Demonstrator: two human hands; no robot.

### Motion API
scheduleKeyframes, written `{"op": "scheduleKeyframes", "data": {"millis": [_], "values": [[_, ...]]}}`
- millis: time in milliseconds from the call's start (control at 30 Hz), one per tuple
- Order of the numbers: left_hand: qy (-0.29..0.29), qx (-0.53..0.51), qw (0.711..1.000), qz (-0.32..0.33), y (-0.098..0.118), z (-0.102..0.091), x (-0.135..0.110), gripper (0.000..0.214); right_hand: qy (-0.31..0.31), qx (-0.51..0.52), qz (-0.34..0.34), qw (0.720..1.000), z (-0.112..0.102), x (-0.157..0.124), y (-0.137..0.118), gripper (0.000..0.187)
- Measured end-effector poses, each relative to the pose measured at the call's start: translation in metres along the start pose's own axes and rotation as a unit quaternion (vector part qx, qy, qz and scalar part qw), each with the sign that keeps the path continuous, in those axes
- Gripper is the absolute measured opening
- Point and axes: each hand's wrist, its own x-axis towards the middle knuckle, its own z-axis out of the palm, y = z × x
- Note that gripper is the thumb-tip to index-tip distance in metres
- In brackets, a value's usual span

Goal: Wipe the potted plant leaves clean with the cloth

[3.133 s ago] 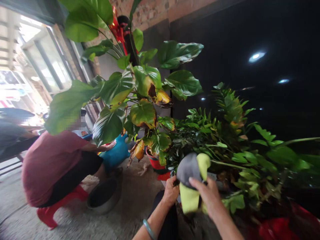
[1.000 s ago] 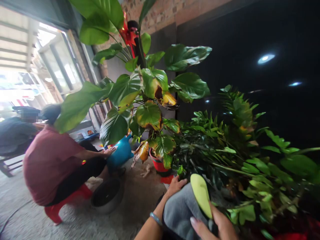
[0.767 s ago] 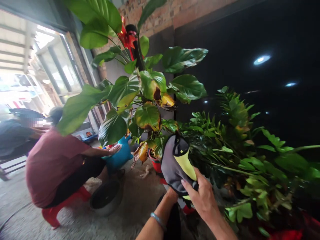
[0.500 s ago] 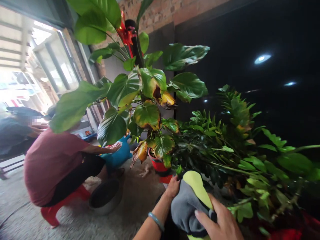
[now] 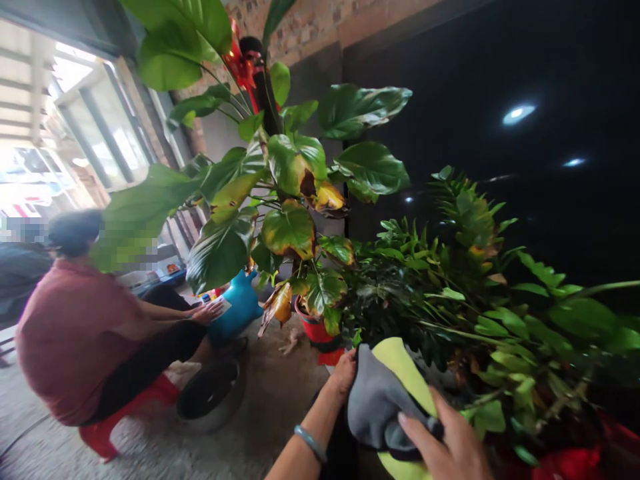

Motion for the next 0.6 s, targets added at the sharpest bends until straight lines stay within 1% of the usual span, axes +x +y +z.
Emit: {"op": "scheduleKeyframes", "data": {"millis": [67, 100, 133, 167, 200, 233, 267, 300, 333, 400, 433, 467, 500, 533, 600], "values": [[-0.008, -0.002, 1.000, 0.003, 0.002, 0.002, -0.001, 0.032, 0.049, 0.014, 0.015, 0.999, -0.026, -0.004, -0.021, 0.041], [-0.008, 0.002, 1.000, 0.000, 0.002, 0.002, -0.002, 0.034, 0.089, 0.015, 0.015, 0.996, -0.034, -0.001, -0.034, 0.043], [-0.004, 0.008, 1.000, -0.006, 0.002, 0.002, -0.003, 0.034, 0.137, 0.013, 0.010, 0.990, -0.037, 0.005, -0.047, 0.046], [0.002, 0.016, 1.000, -0.011, 0.002, 0.002, -0.004, 0.035, 0.181, 0.014, -0.003, 0.983, -0.036, 0.014, -0.057, 0.050], [0.008, 0.023, 1.000, -0.014, 0.002, 0.003, -0.004, 0.035, 0.208, 0.019, -0.017, 0.978, -0.030, 0.023, -0.063, 0.052], [0.011, 0.027, 0.999, -0.015, 0.001, 0.003, -0.005, 0.035, 0.210, 0.026, -0.024, 0.977, -0.022, 0.031, -0.064, 0.053], [0.014, 0.031, 0.999, -0.013, 0.000, 0.002, -0.004, 0.034, 0.189, 0.032, -0.022, 0.981, -0.011, 0.037, -0.059, 0.052], [0.016, 0.035, 0.999, -0.007, -0.001, 0.002, -0.003, 0.033, 0.140, 0.037, -0.008, 0.989, 0.001, 0.040, -0.050, 0.049], [0.019, 0.038, 0.999, 0.002, -0.001, 0.002, -0.002, 0.031, 0.073, 0.042, 0.013, 0.996, 0.011, 0.038, -0.036, 0.047], [0.023, 0.045, 0.999, 0.017, -0.001, 0.001, 0.001, 0.026, -0.046, 0.050, 0.055, 0.996, 0.024, 0.023, -0.006, 0.042], [0.024, 0.047, 0.998, 0.021, -0.001, 0.001, 0.003, 0.024, -0.084, 0.051, 0.059, 0.993, 0.025, 0.012, 0.007, 0.040], [0.024, 0.045, 0.998, 0.024, -0.001, 0.000, 0.004, 0.022, -0.097, 0.049, 0.053, 0.993, 0.021, 0.000, 0.016, 0.039], [0.024, 0.040, 0.999, 0.027, 0.000, 0.000, 0.004, 0.021, -0.086, 0.044, 0.045, 0.994, 0.014, -0.011, 0.020, 0.036], [0.022, 0.034, 0.999, 0.031, 0.000, 0.000, 0.005, 0.021, -0.067, 0.038, 0.035, 0.996, 0.005, -0.018, 0.018, 0.035], [0.018, 0.025, 0.999, 0.032, 0.000, 0.000, 0.003, 0.023, -0.008, 0.039, 0.027, 0.999, -0.015, -0.019, 0.002, 0.038]]}}
